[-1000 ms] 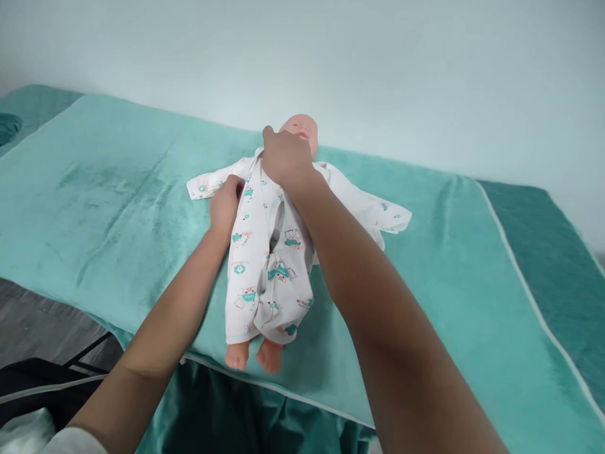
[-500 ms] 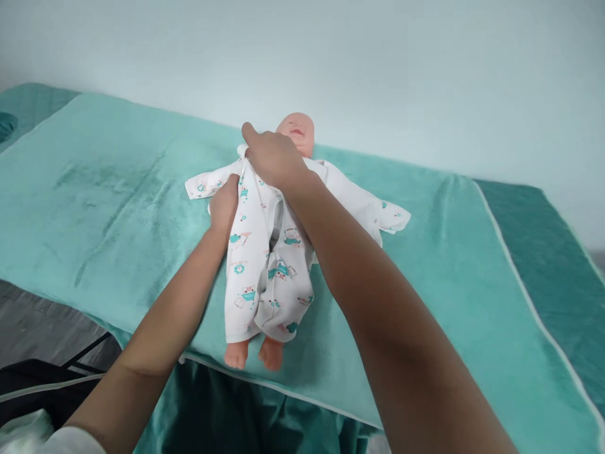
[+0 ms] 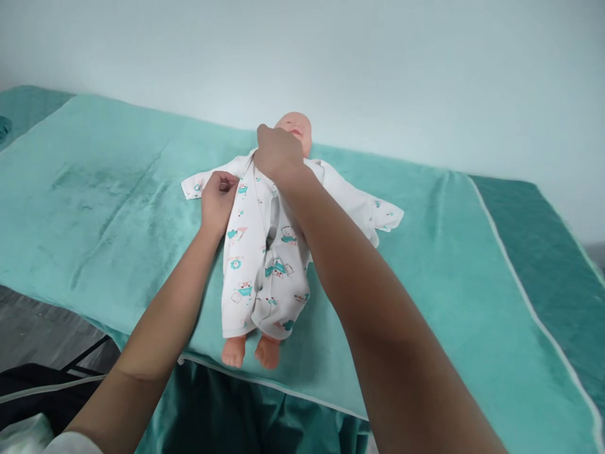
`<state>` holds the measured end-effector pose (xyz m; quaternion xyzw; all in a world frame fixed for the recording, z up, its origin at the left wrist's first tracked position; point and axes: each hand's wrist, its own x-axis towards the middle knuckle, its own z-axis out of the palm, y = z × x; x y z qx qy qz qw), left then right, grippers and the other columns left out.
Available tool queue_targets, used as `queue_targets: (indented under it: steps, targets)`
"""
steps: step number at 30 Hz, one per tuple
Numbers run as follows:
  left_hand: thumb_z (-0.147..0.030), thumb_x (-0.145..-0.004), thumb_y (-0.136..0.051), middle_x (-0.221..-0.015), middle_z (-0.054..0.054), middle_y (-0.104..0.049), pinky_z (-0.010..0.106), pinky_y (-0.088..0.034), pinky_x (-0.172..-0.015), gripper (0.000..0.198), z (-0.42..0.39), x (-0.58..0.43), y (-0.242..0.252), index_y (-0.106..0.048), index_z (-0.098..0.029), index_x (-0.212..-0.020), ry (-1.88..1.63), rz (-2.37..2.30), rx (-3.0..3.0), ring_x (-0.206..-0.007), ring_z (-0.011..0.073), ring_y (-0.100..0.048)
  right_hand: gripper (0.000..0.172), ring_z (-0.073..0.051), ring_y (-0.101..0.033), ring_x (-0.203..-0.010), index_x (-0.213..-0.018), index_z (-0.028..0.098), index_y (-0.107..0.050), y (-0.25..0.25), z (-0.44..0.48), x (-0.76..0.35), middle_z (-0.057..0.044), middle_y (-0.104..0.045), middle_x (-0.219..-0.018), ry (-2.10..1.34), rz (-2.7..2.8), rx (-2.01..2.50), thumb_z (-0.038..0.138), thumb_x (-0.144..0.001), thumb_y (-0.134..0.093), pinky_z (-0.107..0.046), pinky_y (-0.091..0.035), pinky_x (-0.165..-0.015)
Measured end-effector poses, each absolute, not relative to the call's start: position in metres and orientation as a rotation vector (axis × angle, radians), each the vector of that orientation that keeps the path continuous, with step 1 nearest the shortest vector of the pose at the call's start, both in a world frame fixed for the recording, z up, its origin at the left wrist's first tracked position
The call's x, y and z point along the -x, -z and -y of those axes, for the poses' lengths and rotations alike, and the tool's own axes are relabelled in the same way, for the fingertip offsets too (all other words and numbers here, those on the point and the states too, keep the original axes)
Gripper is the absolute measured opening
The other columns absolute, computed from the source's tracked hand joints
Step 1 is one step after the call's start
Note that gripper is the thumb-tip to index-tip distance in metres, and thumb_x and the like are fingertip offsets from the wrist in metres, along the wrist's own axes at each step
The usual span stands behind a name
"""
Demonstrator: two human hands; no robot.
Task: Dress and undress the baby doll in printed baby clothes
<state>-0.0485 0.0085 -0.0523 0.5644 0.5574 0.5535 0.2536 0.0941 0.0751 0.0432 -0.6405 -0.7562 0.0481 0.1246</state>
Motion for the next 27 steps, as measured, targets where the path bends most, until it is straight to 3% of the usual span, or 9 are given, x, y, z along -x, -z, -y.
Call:
queue_targets:
  steps: [4, 9, 14, 18, 22, 27]
  targets:
    - [-0.027, -0.092, -0.069, -0.100, 0.003, -0.069, 0.031, -0.049, -0.085, 0.007, 0.003, 0.046, 0.040, -0.063, -0.023, -0.093, -1.584, -1.212, -1.694, -0.095, 0.0174, -0.063, 0.014, -0.028, -0.063, -0.090, -0.093, 0.023, -0.065, -0.035, -0.077, -0.117, -0.007, -0.068, -0.087, -0.349, 2.056, 1.686, 0.016, -0.081, -0.065, -0.047, -0.052, -0.091]
    - [-0.038, -0.087, -0.080, -0.114, 0.005, -0.065, 0.042, -0.044, -0.109, 0.023, 0.014, 0.050, 0.029, -0.065, -0.025, -0.099, -1.393, -0.951, -2.068, -0.116, 0.0224, -0.060, 0.018, -0.025, -0.064, -0.101, -0.093, 0.021, -0.067, -0.032, -0.061, -0.145, -0.006, -0.071, -0.104, -0.604, 1.935, 1.374, 0.019, -0.075, -0.069, -0.044, -0.052, -0.098]
    - [-0.034, -0.092, -0.075, -0.120, 0.005, -0.060, 0.045, -0.040, -0.115, 0.014, 0.014, 0.055, 0.027, -0.066, -0.024, -0.088, -1.274, -0.960, -2.106, -0.122, 0.0230, -0.057, 0.007, -0.021, -0.061, -0.090, -0.086, 0.022, -0.066, -0.031, -0.047, -0.157, -0.003, -0.067, -0.090, -0.614, 1.841, 1.391, 0.028, -0.084, -0.069, -0.040, -0.052, -0.088]
    - [-0.032, -0.094, -0.072, -0.122, 0.005, -0.062, 0.045, -0.041, -0.115, 0.013, 0.015, 0.056, 0.025, -0.064, -0.023, -0.087, -1.224, -0.978, -2.124, -0.122, 0.0230, -0.056, 0.009, -0.023, -0.061, -0.086, -0.078, 0.021, -0.063, -0.027, -0.063, -0.149, -0.005, -0.068, -0.086, -0.443, 1.891, 1.529, 0.026, -0.084, -0.067, -0.040, -0.051, -0.083]
    - [-0.032, -0.095, -0.070, -0.122, 0.006, -0.061, 0.044, -0.042, -0.115, 0.014, 0.015, 0.058, 0.024, -0.063, -0.023, -0.088, -1.229, -0.938, -2.099, -0.122, 0.0222, -0.057, 0.012, -0.028, -0.063, -0.089, -0.086, 0.022, -0.067, -0.030, -0.077, -0.137, -0.009, -0.072, -0.090, -0.306, 2.027, 1.669, 0.033, -0.088, -0.066, -0.042, -0.051, -0.082]
    - [-0.040, -0.088, -0.080, -0.119, 0.006, -0.059, 0.042, -0.044, -0.110, 0.027, 0.015, 0.062, 0.024, -0.060, -0.025, -0.099, -1.261, -0.946, -2.069, -0.119, 0.0228, -0.056, 0.020, -0.032, -0.064, -0.109, -0.103, 0.021, -0.074, -0.042, -0.077, -0.128, -0.012, -0.074, -0.117, -0.258, 2.353, 1.545, 0.031, -0.091, -0.062, -0.045, -0.049, -0.093]
